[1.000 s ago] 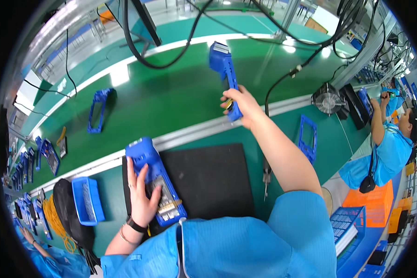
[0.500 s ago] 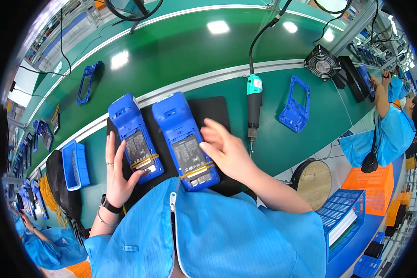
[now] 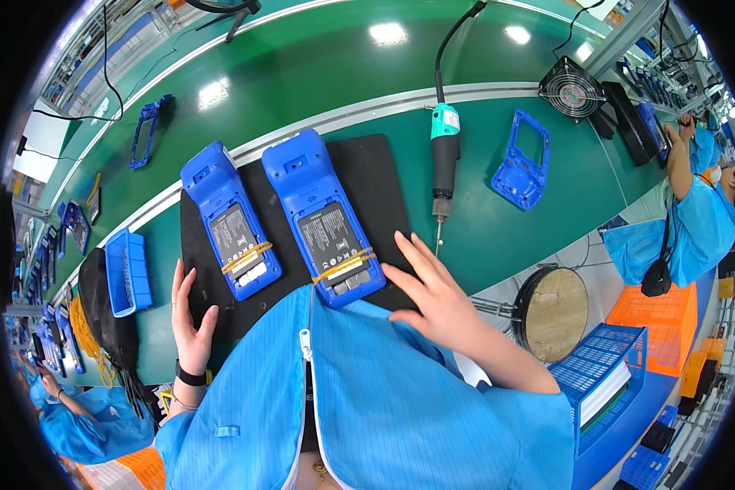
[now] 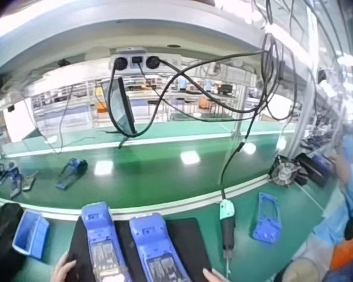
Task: The person assembles a handheld electronic device by inserting a rechargeable battery and internal components into a blue device casing, then securing the casing with screws using an electric screwdriver.
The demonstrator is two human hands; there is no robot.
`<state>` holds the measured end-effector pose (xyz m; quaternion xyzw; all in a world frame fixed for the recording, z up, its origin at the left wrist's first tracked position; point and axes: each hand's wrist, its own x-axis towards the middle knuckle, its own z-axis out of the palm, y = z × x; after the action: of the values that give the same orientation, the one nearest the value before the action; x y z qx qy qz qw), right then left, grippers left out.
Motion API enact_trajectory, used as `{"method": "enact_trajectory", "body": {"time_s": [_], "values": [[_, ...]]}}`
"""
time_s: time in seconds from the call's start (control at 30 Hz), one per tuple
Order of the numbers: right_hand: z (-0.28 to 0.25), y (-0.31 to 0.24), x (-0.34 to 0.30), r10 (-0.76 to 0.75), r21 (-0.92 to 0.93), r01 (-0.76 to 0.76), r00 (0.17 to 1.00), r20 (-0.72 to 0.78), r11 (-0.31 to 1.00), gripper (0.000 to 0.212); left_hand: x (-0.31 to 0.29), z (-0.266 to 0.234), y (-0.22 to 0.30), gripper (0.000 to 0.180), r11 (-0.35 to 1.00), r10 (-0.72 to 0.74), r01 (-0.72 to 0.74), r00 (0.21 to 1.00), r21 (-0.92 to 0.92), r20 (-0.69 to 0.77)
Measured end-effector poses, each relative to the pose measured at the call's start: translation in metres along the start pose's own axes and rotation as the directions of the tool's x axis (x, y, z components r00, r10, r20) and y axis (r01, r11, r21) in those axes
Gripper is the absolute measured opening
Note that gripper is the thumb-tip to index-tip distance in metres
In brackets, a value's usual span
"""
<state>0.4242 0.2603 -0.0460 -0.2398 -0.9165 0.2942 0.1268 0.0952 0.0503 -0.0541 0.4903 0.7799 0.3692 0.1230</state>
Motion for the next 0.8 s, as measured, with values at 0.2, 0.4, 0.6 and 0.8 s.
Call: {"method": "enact_trajectory", "body": {"time_s": [0.2, 0.4, 0.6, 0.8], "values": [[0.014, 0.011, 0.020, 0.068, 0.001, -0.070, 0.969, -0.238, 0.998, 0.046, -0.003, 0.018, 0.015, 0.052, 1.000, -0.007, 0.007, 1.000, -0.031, -0.023], [-0.017, -0.020, 0.003, 0.068, -0.031, -0.078, 0.967, -0.246, 0.996, 0.041, 0.004, 0.002, 0.051, 0.051, 0.969, 0.245, -0.247, 0.968, 0.025, 0.061], [-0.059, -0.054, -0.010, -0.592, 0.808, 0.205, 0.779, 0.208, 0.553, 0.040, 0.013, -0.035, 0.114, 0.036, 0.496, 0.814, -0.117, 0.407, -0.861, 0.414], [-0.063, -0.056, -0.034, -0.710, 0.754, 0.357, 0.676, 0.200, 0.552, 0.021, 0.000, -0.059, 0.107, 0.018, 0.414, 0.908, -0.064, 0.098, -0.908, 0.407]]}}
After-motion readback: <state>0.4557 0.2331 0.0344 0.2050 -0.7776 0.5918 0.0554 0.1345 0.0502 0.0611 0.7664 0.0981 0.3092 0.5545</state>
